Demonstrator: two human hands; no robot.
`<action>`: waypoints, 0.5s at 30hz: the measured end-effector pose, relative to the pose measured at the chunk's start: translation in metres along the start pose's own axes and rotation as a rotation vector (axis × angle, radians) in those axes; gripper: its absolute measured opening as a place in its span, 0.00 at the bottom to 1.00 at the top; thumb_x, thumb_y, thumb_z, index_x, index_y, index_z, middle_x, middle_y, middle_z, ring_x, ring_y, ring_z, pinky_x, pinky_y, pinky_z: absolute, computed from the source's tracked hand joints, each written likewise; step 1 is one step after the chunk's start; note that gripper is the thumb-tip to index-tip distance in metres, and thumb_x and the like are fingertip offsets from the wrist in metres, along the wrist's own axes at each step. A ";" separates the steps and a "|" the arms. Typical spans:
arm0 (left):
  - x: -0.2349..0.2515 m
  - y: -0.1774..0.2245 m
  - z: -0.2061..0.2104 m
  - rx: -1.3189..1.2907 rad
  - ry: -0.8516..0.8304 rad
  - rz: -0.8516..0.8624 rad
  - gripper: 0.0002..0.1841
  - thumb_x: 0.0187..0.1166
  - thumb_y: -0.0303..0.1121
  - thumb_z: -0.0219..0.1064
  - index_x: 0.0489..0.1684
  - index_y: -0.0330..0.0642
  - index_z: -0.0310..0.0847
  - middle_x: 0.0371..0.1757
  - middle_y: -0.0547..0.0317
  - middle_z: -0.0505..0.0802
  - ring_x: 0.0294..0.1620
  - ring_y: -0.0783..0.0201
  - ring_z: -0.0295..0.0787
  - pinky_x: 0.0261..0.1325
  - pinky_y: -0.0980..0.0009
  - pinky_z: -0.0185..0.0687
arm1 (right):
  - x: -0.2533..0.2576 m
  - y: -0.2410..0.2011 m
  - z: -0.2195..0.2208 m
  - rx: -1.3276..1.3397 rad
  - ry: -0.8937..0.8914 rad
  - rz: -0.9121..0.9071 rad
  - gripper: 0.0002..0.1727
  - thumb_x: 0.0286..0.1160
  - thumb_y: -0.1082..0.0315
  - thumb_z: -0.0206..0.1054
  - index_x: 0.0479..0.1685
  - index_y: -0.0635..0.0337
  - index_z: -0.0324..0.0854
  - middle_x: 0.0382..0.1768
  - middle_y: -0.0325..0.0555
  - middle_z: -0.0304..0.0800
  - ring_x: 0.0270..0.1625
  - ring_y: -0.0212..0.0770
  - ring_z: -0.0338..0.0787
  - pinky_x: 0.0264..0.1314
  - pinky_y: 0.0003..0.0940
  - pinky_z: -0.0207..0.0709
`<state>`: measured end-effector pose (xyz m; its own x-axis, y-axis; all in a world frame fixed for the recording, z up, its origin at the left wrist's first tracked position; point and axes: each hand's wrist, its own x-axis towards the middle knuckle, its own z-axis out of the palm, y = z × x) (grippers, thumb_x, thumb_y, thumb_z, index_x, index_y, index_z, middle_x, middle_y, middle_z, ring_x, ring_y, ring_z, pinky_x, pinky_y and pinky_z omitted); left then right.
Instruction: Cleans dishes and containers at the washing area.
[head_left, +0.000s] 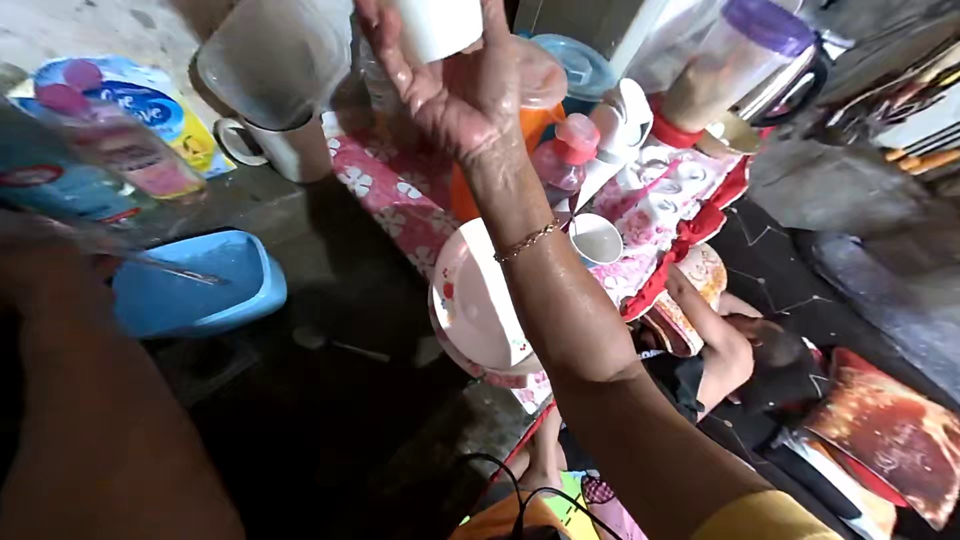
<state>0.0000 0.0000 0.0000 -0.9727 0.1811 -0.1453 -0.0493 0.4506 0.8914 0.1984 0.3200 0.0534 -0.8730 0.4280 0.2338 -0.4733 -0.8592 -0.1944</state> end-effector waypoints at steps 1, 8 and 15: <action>0.003 -0.001 -0.001 0.040 0.024 0.017 0.27 0.92 0.31 0.51 0.87 0.26 0.55 0.85 0.30 0.69 0.82 0.47 0.70 0.85 0.56 0.62 | 0.004 -0.001 0.003 0.001 0.036 -0.059 0.46 0.74 0.28 0.56 0.73 0.62 0.64 0.67 0.72 0.78 0.69 0.69 0.84 0.75 0.62 0.77; 0.018 -0.008 -0.005 0.068 0.037 0.016 0.28 0.93 0.38 0.51 0.86 0.26 0.59 0.84 0.30 0.71 0.82 0.45 0.71 0.84 0.55 0.65 | -0.026 0.046 0.065 -0.047 0.264 -0.174 0.36 0.79 0.31 0.51 0.60 0.59 0.68 0.48 0.58 0.84 0.49 0.52 0.92 0.54 0.47 0.89; 0.073 -0.043 0.011 0.181 -0.074 0.179 0.25 0.91 0.43 0.51 0.79 0.34 0.70 0.75 0.33 0.80 0.70 0.46 0.83 0.72 0.45 0.77 | -0.029 0.063 0.086 -0.040 0.434 -0.307 0.31 0.83 0.35 0.50 0.58 0.56 0.66 0.43 0.54 0.82 0.41 0.46 0.91 0.44 0.41 0.89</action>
<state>-0.0669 0.0032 -0.0534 -0.9428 0.3322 -0.0287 0.1701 0.5532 0.8155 0.2045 0.2294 0.1162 -0.6577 0.7423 -0.1284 -0.7116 -0.6681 -0.2175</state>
